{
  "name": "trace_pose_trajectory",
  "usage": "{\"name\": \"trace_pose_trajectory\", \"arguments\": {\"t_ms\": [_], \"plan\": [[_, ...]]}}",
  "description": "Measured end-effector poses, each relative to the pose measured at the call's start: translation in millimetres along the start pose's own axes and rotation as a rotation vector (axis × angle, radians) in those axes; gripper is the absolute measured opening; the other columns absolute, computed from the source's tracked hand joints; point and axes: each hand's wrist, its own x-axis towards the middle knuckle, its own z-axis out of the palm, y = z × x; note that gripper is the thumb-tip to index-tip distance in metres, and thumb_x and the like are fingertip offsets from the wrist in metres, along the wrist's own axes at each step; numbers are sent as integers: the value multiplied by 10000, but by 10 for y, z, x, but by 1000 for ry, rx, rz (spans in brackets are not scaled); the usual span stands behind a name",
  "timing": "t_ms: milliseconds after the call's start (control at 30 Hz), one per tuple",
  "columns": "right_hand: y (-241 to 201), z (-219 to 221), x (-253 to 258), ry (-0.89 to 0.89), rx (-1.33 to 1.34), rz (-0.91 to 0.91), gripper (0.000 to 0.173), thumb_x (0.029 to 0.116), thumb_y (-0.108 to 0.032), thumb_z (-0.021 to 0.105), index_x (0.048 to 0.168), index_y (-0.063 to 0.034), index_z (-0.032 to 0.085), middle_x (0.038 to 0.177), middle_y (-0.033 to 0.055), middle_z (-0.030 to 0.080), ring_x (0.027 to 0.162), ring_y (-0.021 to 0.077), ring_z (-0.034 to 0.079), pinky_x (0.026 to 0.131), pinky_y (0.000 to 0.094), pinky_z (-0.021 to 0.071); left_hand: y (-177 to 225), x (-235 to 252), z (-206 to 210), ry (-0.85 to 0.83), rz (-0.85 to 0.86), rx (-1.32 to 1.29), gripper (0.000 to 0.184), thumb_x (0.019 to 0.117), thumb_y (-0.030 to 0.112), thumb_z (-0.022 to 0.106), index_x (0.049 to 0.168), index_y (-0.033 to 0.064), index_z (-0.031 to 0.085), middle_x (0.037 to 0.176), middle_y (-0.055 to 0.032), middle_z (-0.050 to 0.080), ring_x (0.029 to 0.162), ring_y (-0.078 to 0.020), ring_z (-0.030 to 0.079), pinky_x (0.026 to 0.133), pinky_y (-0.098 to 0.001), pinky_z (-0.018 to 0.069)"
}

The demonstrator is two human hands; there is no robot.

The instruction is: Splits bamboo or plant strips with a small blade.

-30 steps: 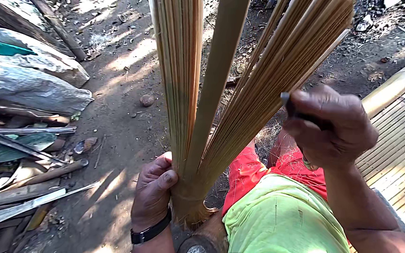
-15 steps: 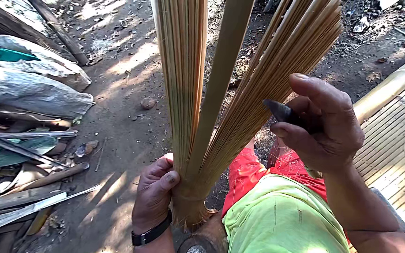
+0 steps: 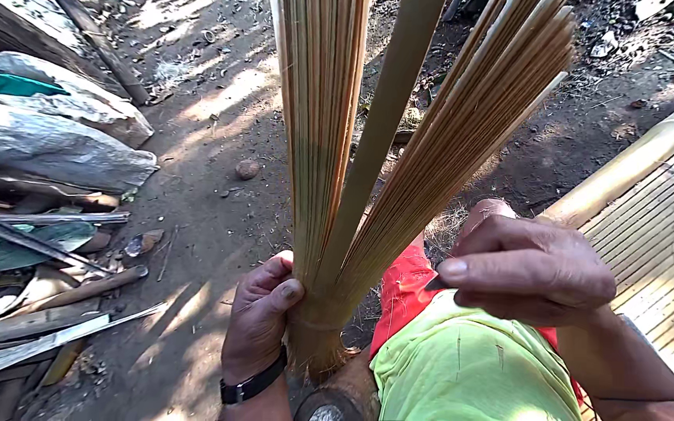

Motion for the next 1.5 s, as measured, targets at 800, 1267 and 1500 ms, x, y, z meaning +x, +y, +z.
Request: {"name": "trace_pose_trajectory", "arguments": {"t_ms": [800, 1267, 1500], "plan": [[119, -220, -31, 269, -123, -9, 346, 974, -160, 702, 1317, -176, 665, 1036, -13, 650, 780, 60, 627, 619, 210, 562, -12, -4, -6, -10, -2, 3, 281, 913, 306, 766, 1078, 80, 733, 939, -38, 747, 829, -98, 716, 775, -261, 604], [225, -290, 114, 442, -136, 31, 343, 997, -91, 658, 1333, -31, 625, 1139, 36, 665, 765, 41, 630, 616, 181, 565, -8, -19, 38, -46, -7, 9, 291, 904, 314, 773, 1078, 83, 740, 943, -38, 748, 830, -94, 714, 777, -256, 602], [39, -329, -125, 328, -63, -35, 317, 944, -154, 743, 1256, -159, 690, 987, -4, 671, 736, 89, 645, 584, 224, 570, -31, 0, 17, -48, -6, 10, 282, 918, 309, 761, 1087, 85, 733, 934, -33, 749, 820, -92, 717, 768, -257, 606]]}}
